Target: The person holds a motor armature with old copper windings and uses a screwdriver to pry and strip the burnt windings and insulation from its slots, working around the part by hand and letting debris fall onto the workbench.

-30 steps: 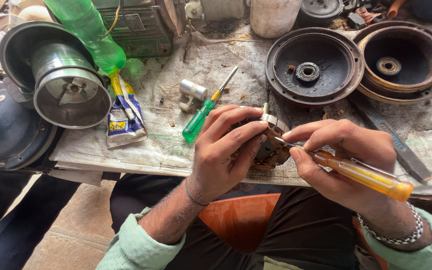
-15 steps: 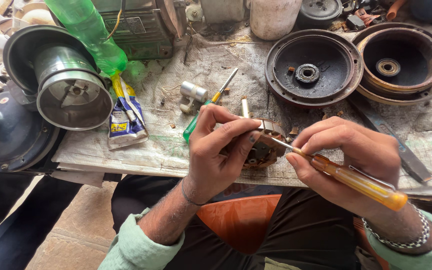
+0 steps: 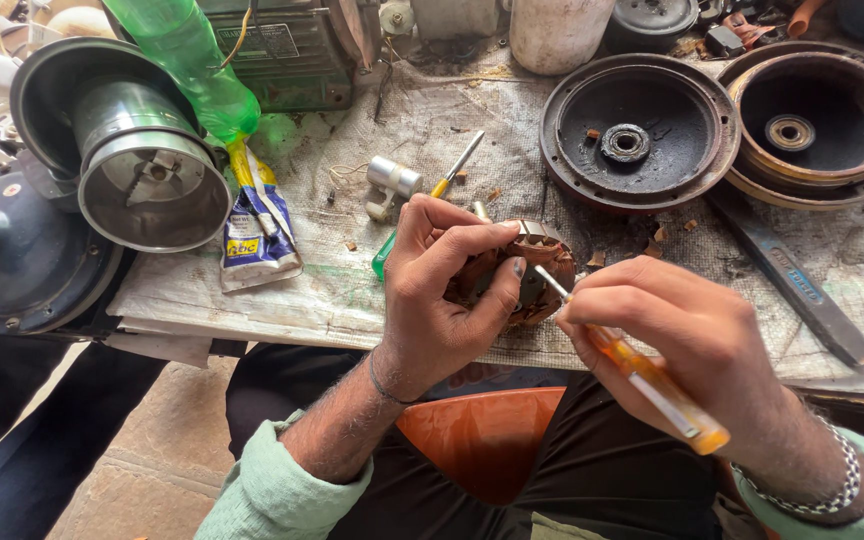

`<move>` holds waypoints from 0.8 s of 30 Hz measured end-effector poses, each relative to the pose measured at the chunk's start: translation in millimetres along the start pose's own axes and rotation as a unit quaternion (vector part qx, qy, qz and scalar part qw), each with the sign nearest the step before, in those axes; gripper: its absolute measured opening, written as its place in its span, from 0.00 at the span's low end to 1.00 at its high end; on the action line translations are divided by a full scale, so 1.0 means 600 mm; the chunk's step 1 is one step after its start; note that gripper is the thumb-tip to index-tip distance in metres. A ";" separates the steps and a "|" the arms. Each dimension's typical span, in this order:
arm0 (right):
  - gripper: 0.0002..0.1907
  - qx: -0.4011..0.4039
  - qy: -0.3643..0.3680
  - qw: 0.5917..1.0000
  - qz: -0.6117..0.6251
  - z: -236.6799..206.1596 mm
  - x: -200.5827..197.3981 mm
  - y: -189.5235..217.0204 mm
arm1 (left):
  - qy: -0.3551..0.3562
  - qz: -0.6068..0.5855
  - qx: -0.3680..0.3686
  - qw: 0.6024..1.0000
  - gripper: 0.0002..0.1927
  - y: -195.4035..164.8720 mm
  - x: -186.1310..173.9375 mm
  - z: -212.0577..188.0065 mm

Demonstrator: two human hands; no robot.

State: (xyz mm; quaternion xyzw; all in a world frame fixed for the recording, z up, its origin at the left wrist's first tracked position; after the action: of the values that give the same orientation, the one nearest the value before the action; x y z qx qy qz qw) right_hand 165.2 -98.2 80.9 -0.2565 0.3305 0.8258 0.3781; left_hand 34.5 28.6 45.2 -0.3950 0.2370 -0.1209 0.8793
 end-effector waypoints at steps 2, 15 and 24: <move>0.15 0.009 0.013 1.000 0.000 0.000 0.003 -0.001 | 0.001 0.002 0.003 1.000 0.14 0.002 0.000 -0.001; 0.12 0.053 -0.017 0.998 -0.023 -0.006 0.001 -0.013 | 0.035 0.036 0.028 0.998 0.22 -0.006 0.009 -0.001; 0.12 -0.004 -0.047 0.998 -0.034 -0.004 0.008 -0.010 | 0.050 -0.014 0.020 0.998 0.22 0.005 0.014 -0.001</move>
State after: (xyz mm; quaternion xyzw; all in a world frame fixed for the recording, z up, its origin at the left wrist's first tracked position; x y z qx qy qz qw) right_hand 167.6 -94.7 74.3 -0.2305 0.3000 0.8250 0.4198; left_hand 41.2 26.8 39.6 -0.3739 0.2729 -0.1575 0.8723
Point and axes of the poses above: each hand's wrist, its own z-axis towards the middle knuckle, its own x-axis out of the palm, y = z × x, the point moved 6 cm from there along z, towards the middle knuckle, and after that the axes turned 10 degrees about -x, right-handed, at the moved point
